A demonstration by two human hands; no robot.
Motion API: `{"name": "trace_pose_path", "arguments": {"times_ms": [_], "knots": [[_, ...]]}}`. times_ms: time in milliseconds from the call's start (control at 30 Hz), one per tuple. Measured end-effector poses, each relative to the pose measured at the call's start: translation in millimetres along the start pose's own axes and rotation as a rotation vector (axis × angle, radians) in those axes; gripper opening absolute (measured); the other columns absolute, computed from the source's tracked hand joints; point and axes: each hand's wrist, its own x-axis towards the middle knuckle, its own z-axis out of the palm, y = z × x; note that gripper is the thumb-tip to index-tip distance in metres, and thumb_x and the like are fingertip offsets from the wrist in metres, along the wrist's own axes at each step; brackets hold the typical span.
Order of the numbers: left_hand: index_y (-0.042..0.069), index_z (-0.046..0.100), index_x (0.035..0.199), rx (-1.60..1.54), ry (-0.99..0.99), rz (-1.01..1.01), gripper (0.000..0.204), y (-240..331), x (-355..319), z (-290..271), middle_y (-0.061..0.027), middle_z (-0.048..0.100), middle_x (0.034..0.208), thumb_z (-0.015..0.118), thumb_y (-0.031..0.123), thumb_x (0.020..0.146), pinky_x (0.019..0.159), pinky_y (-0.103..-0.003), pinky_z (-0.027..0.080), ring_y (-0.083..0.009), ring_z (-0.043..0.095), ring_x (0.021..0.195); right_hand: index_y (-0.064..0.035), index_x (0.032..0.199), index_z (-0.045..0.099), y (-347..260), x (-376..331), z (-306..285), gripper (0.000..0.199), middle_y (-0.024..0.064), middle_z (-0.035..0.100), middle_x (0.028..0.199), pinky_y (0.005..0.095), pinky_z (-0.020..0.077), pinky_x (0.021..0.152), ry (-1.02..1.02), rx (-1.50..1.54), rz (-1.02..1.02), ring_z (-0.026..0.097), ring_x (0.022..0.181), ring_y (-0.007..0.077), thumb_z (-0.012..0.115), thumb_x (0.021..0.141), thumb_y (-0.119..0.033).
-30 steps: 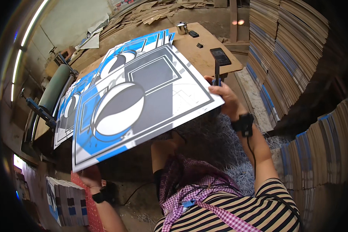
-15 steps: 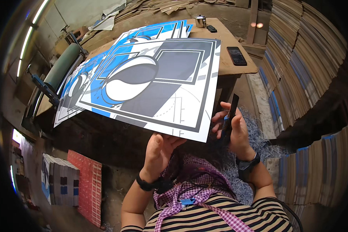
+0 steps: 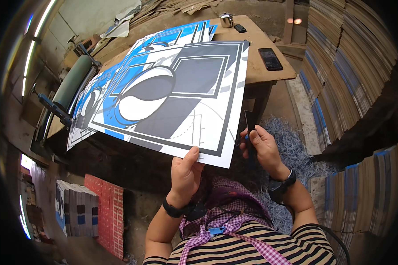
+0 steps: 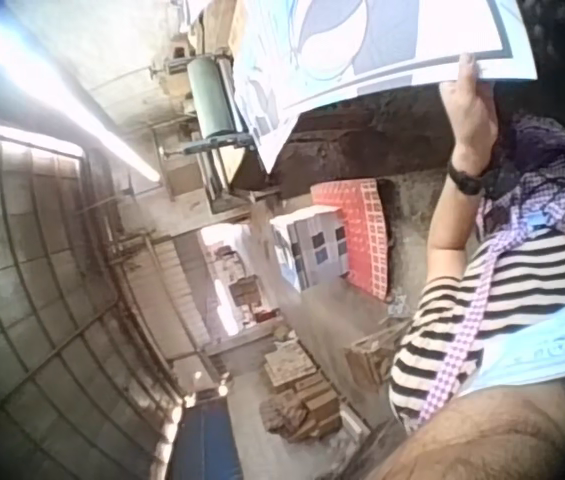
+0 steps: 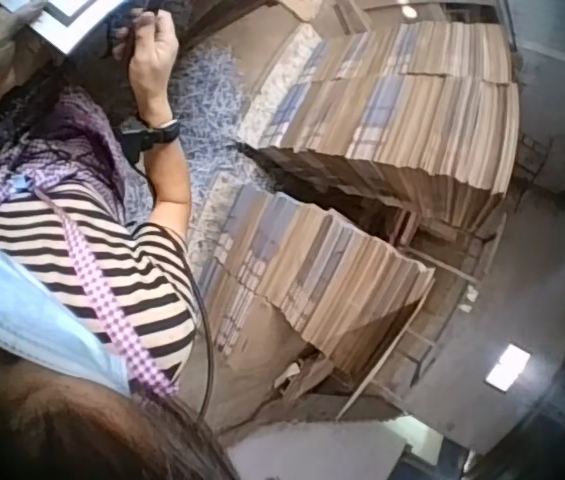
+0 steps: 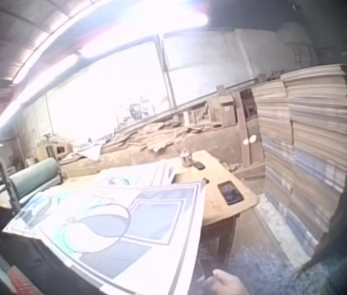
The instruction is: Using a small hand-held blade to cut along the edges of printed paper sheets on a workshop table.
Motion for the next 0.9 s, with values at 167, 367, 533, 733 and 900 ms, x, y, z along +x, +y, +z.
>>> {"name": "trace_pose_path", "arguments": {"times_ms": [167,367,533,733,900], "knots": [[-0.006,0.037,0.127,-0.011,-0.009,-0.001,0.041,-2.4,1.5,-4.4,-0.0156,0.053,0.12,0.047,0.011,0.091,0.095,-0.039,0.045,-0.0241,0.054,0.11,-0.0016,0.095,0.056,-4.6,-2.9,-0.5,0.036,0.0036,0.057,0.07,0.0207,0.0442,0.05,-0.086,-0.037,0.083,0.054,0.055,0.0083,0.047,0.095,-0.036],[-0.007,0.035,0.129,-0.025,-0.006,0.018,0.043,0.2,0.3,3.3,-0.016,0.052,0.121,0.046,0.01,0.091,0.096,-0.039,0.044,-0.0245,0.054,0.111,-0.0009,0.091,0.057,-8.7,-0.8,0.1,0.034,0.0028,0.055,0.063,0.0215,0.0417,0.045,-0.173,-0.112,0.069,0.053,0.05,0.0095,0.048,0.095,-0.034],[-0.006,0.033,0.13,-0.041,-0.015,-0.003,0.042,-0.4,0.2,0.4,-0.0165,0.051,0.122,0.044,0.008,0.091,0.095,-0.038,0.045,-0.0246,0.054,0.112,-0.0005,0.09,0.058,-10.1,-0.3,0.8,0.035,0.003,0.054,0.063,0.0218,0.0412,0.044,-0.218,-0.099,0.096,0.052,0.049,0.0097,0.049,0.095,-0.034],[-0.006,0.043,0.122,-0.076,0.028,0.034,0.034,-1.7,-0.1,4.4,-0.0148,0.057,0.115,0.048,0.008,0.091,0.092,-0.036,0.048,-0.0218,0.058,0.105,-0.0006,0.087,0.06,-15.2,-0.7,0.1,0.037,0.0027,0.053,0.062,0.0218,0.041,0.044,-0.241,-0.096,0.184,0.051,0.048,0.0093,0.048,0.095,-0.035],[-0.005,0.045,0.12,-0.064,0.04,0.029,0.032,-1.0,0.3,5.9,-0.0139,0.057,0.113,0.048,0.008,0.092,0.09,-0.035,0.048,-0.0211,0.058,0.103,-0.0012,0.087,0.061,-14.8,-3.4,-1.0,0.036,0.0023,0.052,0.06,0.0218,0.0407,0.044,-0.323,-0.132,0.223,0.05,0.048,0.0088,0.049,0.094,-0.034]]}}
